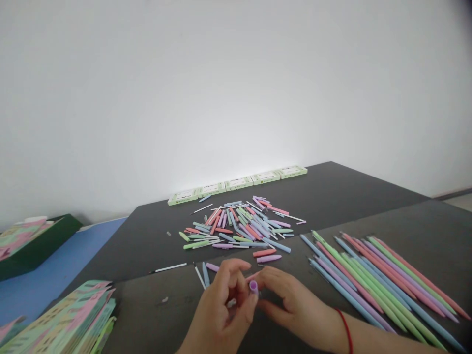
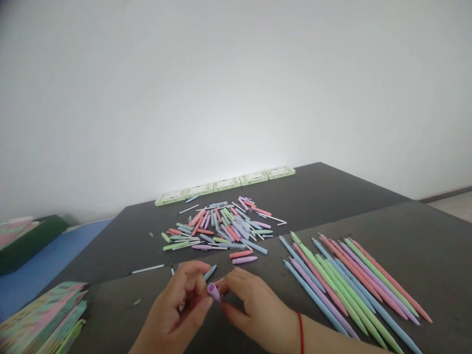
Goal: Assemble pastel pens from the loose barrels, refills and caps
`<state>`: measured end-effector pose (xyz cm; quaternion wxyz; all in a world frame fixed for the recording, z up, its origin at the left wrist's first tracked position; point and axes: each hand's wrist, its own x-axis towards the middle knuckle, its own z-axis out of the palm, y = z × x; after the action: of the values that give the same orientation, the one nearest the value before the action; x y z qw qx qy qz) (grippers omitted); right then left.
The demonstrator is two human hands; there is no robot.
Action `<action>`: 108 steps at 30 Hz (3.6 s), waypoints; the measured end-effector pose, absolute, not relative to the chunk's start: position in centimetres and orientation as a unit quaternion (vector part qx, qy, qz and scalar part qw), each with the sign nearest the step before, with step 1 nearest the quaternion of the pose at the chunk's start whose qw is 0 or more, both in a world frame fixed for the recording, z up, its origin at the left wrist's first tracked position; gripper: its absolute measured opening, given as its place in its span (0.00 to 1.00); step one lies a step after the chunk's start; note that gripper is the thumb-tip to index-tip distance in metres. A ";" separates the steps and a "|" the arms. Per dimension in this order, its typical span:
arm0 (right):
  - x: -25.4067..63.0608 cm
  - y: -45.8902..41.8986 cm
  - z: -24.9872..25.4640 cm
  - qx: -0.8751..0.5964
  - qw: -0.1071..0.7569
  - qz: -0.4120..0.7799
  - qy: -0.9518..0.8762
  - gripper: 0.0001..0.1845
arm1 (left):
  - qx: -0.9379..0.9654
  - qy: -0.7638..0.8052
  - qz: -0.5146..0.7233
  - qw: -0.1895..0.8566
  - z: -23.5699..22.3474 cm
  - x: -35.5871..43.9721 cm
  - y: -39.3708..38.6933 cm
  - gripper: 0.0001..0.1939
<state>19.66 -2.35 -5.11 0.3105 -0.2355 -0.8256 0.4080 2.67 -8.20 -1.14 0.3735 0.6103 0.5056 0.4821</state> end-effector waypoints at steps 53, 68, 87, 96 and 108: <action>20.2 -4.9 -4.7 -0.215 0.258 0.438 -0.834 0.09 | 0.532 0.334 0.669 0.397 3.5 4.1 -11.3 0.22; 20.1 -5.0 -4.1 -0.191 0.256 0.373 -0.871 0.14 | 0.497 0.304 0.665 0.466 2.5 4.7 -11.4 0.19; 20.6 -5.0 -4.5 -0.228 0.235 0.346 -0.879 0.11 | 0.731 0.320 0.506 0.328 2.1 3.9 -10.5 0.23; 22.1 -4.6 -7.5 -0.250 0.242 0.337 -0.875 0.17 | 0.783 0.328 0.429 0.308 2.0 4.8 -9.5 0.22; 21.8 -3.5 -7.3 -0.186 0.308 0.305 -0.882 0.06 | 0.848 0.423 0.259 0.183 4.9 2.8 -10.6 0.04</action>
<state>21.80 -3.50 -7.30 0.3076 -0.1863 -0.8818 0.3051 2.75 -10.56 4.90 0.1829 0.8485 0.4234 0.2595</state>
